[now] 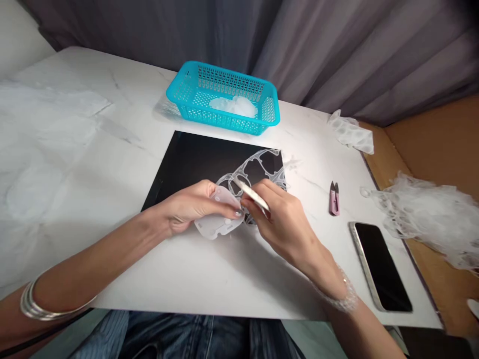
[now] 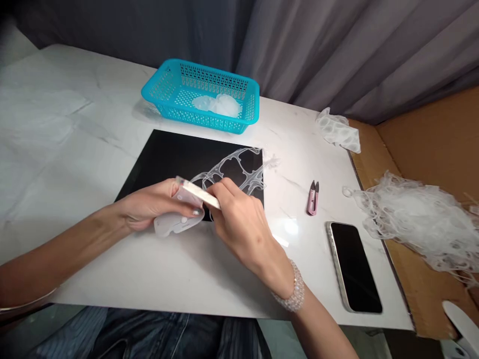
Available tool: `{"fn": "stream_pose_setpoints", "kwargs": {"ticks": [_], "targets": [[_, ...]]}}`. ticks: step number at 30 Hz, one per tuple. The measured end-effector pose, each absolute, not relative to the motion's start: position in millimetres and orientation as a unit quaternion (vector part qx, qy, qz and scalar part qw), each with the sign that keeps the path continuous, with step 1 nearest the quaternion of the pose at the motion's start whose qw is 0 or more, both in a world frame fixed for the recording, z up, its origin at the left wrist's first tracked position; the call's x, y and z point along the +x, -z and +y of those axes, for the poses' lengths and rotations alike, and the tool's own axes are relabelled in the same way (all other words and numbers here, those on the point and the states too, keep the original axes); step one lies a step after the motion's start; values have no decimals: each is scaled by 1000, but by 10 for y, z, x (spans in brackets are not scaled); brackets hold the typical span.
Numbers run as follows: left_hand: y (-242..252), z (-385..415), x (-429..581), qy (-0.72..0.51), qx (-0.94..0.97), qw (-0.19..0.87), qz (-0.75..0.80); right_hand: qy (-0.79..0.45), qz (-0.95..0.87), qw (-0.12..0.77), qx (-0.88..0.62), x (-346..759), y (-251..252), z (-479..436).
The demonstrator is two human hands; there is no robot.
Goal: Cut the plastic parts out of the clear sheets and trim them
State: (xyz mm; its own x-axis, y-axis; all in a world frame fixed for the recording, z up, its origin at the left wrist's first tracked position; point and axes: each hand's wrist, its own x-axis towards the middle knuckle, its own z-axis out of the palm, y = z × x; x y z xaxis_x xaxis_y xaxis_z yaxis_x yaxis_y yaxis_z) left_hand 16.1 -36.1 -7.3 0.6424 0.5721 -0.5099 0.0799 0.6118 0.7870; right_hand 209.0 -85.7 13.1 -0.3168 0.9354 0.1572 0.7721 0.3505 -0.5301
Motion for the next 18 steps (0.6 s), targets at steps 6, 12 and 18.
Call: {"fn": "stream_pose_setpoints", "kwargs": {"ticks": [6, 12, 18], "targets": [[-36, -382, 158, -154, 546, 737, 367, -177, -746, 207, -607, 2042, -67, -819], [-229, -466, 183, -195, 616, 689, 327, -192, -701, 219, -651, 2278, 4, -678], [-269, -528, 182, -273, 652, 615, 351, -229, -631, 349, -654, 2315, -274, -777]]}}
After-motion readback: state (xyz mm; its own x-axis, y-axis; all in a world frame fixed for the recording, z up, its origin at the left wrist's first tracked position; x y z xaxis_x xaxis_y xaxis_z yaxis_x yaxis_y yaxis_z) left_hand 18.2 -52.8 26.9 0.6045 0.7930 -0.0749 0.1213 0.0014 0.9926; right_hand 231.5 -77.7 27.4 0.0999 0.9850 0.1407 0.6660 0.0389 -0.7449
